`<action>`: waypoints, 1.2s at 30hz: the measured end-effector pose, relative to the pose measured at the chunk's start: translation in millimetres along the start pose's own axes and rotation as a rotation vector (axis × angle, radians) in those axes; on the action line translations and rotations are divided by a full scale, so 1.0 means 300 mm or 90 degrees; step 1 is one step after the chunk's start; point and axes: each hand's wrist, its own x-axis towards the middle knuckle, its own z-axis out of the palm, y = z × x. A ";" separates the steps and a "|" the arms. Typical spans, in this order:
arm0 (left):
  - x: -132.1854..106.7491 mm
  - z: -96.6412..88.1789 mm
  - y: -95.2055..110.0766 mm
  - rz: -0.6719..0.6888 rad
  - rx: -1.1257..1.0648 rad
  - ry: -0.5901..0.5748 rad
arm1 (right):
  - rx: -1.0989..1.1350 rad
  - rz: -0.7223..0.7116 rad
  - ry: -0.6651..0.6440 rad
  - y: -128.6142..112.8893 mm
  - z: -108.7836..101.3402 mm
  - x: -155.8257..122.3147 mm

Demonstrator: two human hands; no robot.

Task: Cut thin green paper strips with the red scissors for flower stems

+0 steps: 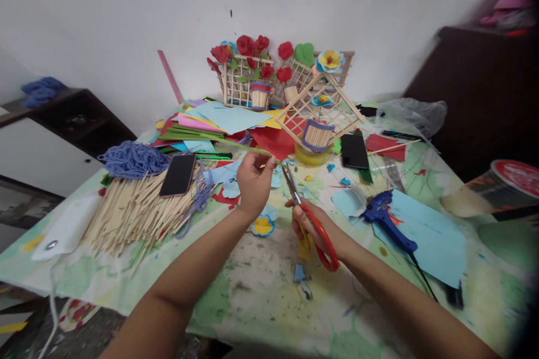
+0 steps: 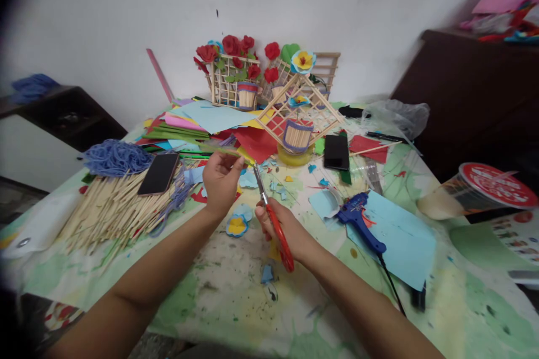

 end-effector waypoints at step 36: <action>0.053 -0.019 0.021 -0.325 -0.202 -0.059 | -0.383 0.019 0.082 -0.036 -0.119 0.005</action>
